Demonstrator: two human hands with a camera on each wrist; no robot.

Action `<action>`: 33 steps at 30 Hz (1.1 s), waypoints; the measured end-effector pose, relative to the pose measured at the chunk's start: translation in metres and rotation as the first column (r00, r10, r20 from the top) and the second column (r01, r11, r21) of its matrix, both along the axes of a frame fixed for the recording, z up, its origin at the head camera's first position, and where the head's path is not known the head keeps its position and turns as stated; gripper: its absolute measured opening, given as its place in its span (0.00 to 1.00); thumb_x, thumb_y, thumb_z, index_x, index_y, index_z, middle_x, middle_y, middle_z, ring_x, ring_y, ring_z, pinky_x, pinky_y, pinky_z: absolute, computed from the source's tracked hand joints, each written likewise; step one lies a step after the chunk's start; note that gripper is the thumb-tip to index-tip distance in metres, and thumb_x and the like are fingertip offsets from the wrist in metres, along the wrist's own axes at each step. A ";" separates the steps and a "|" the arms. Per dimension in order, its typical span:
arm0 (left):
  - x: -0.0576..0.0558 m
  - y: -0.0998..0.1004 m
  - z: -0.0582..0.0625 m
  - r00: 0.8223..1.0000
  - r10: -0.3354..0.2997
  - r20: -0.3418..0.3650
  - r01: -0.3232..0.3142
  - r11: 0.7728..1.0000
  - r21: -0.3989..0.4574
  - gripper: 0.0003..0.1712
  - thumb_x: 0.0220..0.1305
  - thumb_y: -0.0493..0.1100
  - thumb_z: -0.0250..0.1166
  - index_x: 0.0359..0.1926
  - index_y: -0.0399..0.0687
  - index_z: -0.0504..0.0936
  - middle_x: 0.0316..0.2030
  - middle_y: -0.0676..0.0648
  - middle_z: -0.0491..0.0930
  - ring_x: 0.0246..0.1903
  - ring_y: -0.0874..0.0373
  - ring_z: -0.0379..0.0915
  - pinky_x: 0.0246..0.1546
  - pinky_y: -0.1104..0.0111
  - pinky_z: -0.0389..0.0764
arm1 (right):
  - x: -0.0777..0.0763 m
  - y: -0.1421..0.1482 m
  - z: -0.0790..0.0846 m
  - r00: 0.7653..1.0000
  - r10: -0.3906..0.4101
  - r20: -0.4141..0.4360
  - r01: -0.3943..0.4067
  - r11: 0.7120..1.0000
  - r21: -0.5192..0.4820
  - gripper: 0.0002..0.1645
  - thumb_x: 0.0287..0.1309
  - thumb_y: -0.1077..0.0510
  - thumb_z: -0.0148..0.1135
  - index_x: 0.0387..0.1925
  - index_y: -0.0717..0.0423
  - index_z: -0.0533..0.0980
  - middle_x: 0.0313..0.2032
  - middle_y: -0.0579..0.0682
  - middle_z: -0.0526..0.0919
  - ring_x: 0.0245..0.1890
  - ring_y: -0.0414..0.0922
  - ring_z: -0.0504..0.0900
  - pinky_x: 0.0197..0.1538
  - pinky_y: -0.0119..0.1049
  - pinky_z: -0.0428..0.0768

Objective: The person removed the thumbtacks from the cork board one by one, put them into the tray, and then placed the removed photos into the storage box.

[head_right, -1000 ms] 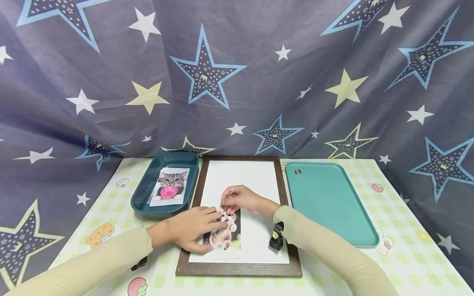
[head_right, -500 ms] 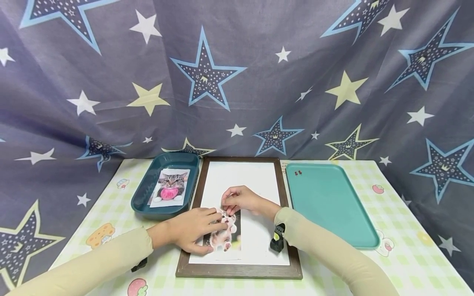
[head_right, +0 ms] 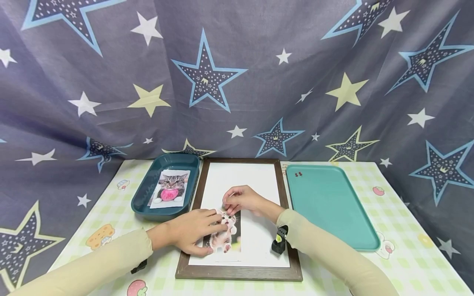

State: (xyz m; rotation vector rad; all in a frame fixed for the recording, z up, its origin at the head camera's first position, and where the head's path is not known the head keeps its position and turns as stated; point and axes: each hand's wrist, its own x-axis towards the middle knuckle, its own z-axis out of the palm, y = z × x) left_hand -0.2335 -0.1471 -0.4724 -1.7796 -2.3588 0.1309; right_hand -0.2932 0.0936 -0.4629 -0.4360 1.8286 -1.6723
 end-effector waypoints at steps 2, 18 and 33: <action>0.000 0.000 0.000 1.000 0.006 0.005 -0.006 1.000 -0.005 0.40 0.66 0.72 0.53 0.71 0.57 0.70 0.59 0.50 0.76 0.55 0.57 0.74 0.55 0.63 0.81 | 0.000 0.001 0.002 1.000 -0.010 -0.010 0.009 1.000 -0.005 0.10 0.69 0.67 0.57 0.47 0.70 0.76 0.32 0.50 0.83 0.27 0.41 0.84 0.37 0.33 0.87; 0.001 -0.001 0.000 1.000 -0.002 0.010 0.002 1.000 0.026 0.39 0.66 0.70 0.55 0.70 0.56 0.72 0.60 0.48 0.78 0.57 0.54 0.75 0.55 0.61 0.81 | 0.004 0.019 0.038 0.971 -0.109 -0.211 0.111 0.994 -0.004 0.14 0.67 0.66 0.58 0.49 0.75 0.76 0.31 0.47 0.83 0.29 0.42 0.83 0.39 0.35 0.87; 0.000 0.000 -0.002 0.999 0.032 0.005 -0.032 0.999 -0.015 0.40 0.67 0.72 0.53 0.72 0.58 0.70 0.60 0.49 0.77 0.56 0.56 0.73 0.55 0.62 0.81 | -0.006 0.050 0.057 0.946 -0.205 -0.250 0.202 0.979 -0.037 0.17 0.67 0.65 0.62 0.51 0.75 0.76 0.32 0.46 0.85 0.29 0.41 0.85 0.39 0.34 0.87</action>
